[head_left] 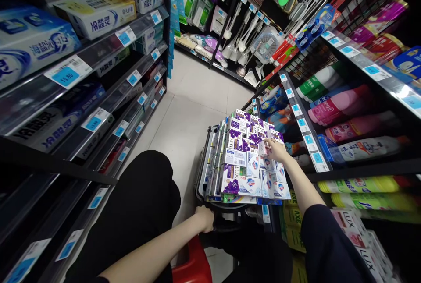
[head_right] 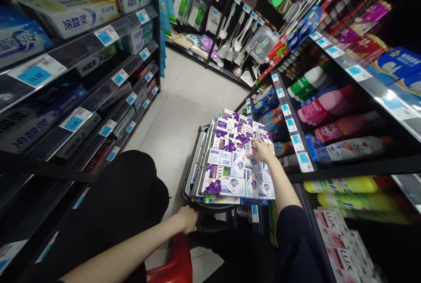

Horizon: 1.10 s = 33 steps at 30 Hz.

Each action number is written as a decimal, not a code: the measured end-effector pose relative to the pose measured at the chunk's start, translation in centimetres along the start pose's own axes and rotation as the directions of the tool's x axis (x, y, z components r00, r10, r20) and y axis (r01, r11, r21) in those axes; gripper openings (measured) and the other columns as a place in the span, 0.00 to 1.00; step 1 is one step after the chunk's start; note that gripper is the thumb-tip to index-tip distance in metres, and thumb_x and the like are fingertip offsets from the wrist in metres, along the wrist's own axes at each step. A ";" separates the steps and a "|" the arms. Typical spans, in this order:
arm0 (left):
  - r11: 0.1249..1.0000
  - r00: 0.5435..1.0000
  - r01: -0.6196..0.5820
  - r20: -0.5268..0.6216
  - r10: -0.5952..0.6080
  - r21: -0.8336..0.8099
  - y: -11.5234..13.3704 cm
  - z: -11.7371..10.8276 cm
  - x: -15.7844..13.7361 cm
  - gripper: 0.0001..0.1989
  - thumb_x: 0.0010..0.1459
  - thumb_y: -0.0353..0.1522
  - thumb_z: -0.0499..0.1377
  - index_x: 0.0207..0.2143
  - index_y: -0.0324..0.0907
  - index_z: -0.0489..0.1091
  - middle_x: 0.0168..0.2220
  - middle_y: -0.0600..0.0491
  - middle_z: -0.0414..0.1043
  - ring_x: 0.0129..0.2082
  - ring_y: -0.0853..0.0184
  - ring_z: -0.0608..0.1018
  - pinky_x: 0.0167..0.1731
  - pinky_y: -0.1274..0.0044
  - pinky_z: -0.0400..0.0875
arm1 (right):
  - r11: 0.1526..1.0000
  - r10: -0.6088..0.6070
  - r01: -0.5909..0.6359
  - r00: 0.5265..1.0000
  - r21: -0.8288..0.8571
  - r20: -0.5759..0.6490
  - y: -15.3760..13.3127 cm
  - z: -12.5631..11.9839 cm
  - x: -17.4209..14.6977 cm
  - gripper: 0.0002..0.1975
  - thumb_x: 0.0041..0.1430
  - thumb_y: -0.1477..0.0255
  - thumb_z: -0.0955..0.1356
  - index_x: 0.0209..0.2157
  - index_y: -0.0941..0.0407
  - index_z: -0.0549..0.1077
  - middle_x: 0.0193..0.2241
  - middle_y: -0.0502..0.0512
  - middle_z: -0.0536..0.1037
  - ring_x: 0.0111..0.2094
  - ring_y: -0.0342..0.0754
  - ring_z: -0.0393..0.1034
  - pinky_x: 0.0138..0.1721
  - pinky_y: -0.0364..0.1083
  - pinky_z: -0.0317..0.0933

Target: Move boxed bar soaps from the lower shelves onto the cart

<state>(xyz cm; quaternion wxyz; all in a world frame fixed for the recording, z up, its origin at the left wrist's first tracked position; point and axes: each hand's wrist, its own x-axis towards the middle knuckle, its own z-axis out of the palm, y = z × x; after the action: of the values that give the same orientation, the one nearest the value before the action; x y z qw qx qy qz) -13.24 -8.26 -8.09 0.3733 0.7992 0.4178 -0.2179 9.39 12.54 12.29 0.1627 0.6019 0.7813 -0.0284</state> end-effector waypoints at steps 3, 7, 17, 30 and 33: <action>1.000 1.000 0.000 -0.001 0.000 0.005 0.1 -0.1 -0.2 0.25 0.52 0.32 0.59 0.53 0.34 0.70 0.50 0.33 0.71 0.52 0.46 0.73 0.48 0.60 0.70 | 1.000 -0.005 0.005 1.000 0.009 -0.003 -0.1 -0.1 0.0 0.36 0.44 0.80 0.69 0.57 0.55 0.58 0.51 0.62 0.66 0.49 0.57 0.64 0.47 0.54 0.55; 1.000 1.000 -0.010 -0.003 0.010 0.005 0.2 -0.2 -0.3 0.24 0.53 0.32 0.59 0.52 0.32 0.71 0.50 0.32 0.71 0.52 0.46 0.73 0.48 0.59 0.70 | 1.000 -0.005 0.005 1.000 0.026 -0.004 -0.1 0.0 0.1 0.36 0.44 0.82 0.69 0.57 0.56 0.59 0.52 0.63 0.66 0.49 0.57 0.64 0.45 0.53 0.57; 1.000 1.000 0.004 -0.005 -0.004 -0.020 0.1 -0.1 -0.2 0.24 0.51 0.31 0.60 0.52 0.33 0.71 0.50 0.32 0.71 0.53 0.46 0.73 0.49 0.60 0.69 | 0.997 0.013 -0.012 1.000 0.075 -0.012 -0.4 -0.2 0.0 0.41 0.42 0.84 0.71 0.59 0.57 0.57 0.55 0.65 0.65 0.54 0.60 0.62 0.50 0.55 0.57; 0.996 0.998 -0.059 0.039 0.056 0.072 -0.5 -1.2 -0.3 0.24 0.58 0.33 0.54 0.54 0.29 0.68 0.51 0.33 0.70 0.53 0.48 0.73 0.49 0.64 0.69 | 0.895 0.433 -0.333 0.810 0.297 -0.396 -5.3 0.1 -28.2 0.15 0.63 0.61 0.62 0.45 0.53 0.71 0.38 0.56 0.78 0.39 0.52 0.72 0.42 0.50 0.63; 0.994 0.997 -0.061 0.050 0.057 0.086 -0.4 -1.1 -0.3 0.26 0.59 0.33 0.53 0.56 0.28 0.66 0.51 0.32 0.70 0.53 0.47 0.72 0.49 0.64 0.68 | 0.634 0.760 -0.743 0.548 0.214 -0.349 -0.4 3.5 -36.5 0.19 0.62 0.57 0.59 0.43 0.56 0.70 0.35 0.61 0.77 0.33 0.56 0.72 0.35 0.51 0.64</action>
<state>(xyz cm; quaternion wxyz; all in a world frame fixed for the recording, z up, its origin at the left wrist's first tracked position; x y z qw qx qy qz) -13.70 -7.44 -7.40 0.3541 0.8213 0.3750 -0.2439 17.90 -22.36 19.43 -0.0196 0.8725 0.4634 0.1538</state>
